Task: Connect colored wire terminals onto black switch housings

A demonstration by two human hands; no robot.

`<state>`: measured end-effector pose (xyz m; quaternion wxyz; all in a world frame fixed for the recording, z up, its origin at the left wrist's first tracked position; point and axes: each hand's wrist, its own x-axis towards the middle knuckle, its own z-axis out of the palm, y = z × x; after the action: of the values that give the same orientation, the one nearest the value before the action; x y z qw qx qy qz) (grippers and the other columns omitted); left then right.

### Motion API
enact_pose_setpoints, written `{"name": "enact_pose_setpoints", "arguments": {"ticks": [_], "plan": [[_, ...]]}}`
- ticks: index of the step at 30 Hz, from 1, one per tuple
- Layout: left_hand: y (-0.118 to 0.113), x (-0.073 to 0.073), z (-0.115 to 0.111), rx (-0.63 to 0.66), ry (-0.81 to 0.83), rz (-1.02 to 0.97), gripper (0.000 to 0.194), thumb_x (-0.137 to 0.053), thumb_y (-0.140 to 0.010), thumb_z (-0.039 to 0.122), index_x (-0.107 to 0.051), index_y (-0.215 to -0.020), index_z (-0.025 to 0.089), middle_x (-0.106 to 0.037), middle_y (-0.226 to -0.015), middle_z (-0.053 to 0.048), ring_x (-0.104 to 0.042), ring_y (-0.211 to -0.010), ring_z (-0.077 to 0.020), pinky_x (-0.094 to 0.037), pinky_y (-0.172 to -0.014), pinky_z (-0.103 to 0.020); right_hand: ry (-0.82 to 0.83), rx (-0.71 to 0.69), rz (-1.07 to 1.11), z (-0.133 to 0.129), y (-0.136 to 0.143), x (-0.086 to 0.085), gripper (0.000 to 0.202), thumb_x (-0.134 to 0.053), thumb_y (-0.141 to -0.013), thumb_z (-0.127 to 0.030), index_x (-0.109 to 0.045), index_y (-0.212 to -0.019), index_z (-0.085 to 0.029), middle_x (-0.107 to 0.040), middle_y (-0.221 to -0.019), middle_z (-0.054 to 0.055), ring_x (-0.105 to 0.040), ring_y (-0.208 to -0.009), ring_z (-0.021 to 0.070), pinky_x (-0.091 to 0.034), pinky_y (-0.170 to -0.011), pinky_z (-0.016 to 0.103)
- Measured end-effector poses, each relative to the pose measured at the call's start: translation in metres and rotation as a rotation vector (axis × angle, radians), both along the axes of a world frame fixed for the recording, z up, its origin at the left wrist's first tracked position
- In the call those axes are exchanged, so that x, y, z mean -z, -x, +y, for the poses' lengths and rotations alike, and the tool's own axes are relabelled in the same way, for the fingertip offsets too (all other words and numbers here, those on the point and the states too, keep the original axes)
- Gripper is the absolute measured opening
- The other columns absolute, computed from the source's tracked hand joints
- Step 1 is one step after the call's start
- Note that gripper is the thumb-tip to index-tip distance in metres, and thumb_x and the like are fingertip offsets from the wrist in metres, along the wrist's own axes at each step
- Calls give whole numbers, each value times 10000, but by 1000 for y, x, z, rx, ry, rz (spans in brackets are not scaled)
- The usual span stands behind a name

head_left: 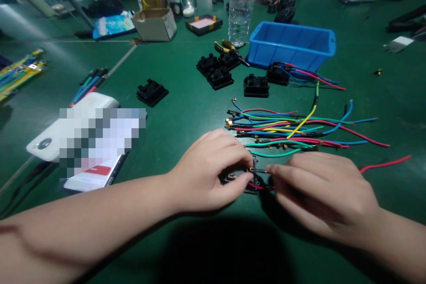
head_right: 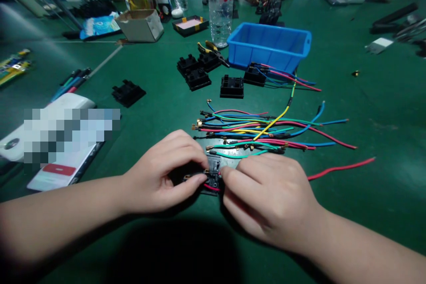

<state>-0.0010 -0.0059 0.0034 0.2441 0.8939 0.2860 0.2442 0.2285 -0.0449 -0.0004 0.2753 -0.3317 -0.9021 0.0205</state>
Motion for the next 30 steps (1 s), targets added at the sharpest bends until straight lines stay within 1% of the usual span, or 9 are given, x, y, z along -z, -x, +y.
{"name": "enact_pose_setpoints", "arguments": {"ticks": [5, 11, 16, 18, 20, 23, 26, 30], "plan": [[1, 3, 0, -13, 6, 2, 94, -575, -899, 209, -657, -906, 166, -690, -868, -44, -573, -845, -187, -428, -789, -351, 22, 11, -2, -1, 0, 0, 80, -561, -894, -152, -639, -912, -152, -550, -639, 4, -455, -559, 141, -348, -543, 292], [1, 4, 1, -26, 1, -15, 106, -563, -913, 214, -658, -891, 172, -691, -862, -43, -576, -847, -187, -430, -787, -350, 23, 8, -40, 0, 1, -3, 109, -547, -893, -139, -656, -894, -136, -564, -639, 10, -466, -555, 144, -347, -533, 292], [0, 4, 1, -23, -1, -18, 111, -556, -917, 201, -658, -890, 166, -681, -850, -43, -574, -837, -184, -427, -795, -351, 35, 17, -16, 1, 1, -3, 106, -561, -891, -135, -665, -912, -123, -634, -699, 38, -542, -602, 149, -398, -569, 284], [-1, 4, 1, -25, -5, -18, 106, -558, -916, 190, -657, -890, 164, -682, -851, -41, -573, -834, -180, -427, -798, -348, 45, 16, -26, 1, 1, -3, 116, -553, -896, -136, -667, -914, -126, -637, -704, 39, -548, -603, 148, -401, -565, 280], [-2, 3, 1, -30, -9, -18, 102, -558, -915, 182, -655, -891, 163, -685, -854, -38, -574, -831, -178, -428, -801, -346, 44, 11, -33, 1, 1, -3, 133, -547, -900, -136, -670, -951, -124, -639, -707, 37, -548, -597, 144, -401, -558, 275], [-2, 1, 1, -23, -9, -19, 100, -563, -913, 176, -656, -880, 158, -688, -848, -36, -577, -821, -174, -429, -798, -340, 40, 4, -41, 1, 1, -4, 159, -549, -914, -144, -669, -1017, -123, -683, -777, 53, -596, -637, 145, -427, -576, 268], [-1, 1, 1, -17, -8, -18, 102, -563, -912, 170, -656, -870, 158, -687, -842, -33, -579, -816, -169, -433, -801, -336, 25, 6, -59, 1, 2, -4, 154, -540, -927, -148, -678, -994, -133, -706, -826, 63, -632, -667, 145, -446, -586, 261], [0, 2, 0, -21, -13, -28, 104, -549, -897, 148, -654, -893, 152, -682, -870, -44, -573, -845, -178, -439, -819, -343, 11, 6, -65, 1, 2, -4, 152, -538, -925, -143, -684, -965, -145, -710, -835, 62, -650, -687, 146, -452, -595, 260]]}}
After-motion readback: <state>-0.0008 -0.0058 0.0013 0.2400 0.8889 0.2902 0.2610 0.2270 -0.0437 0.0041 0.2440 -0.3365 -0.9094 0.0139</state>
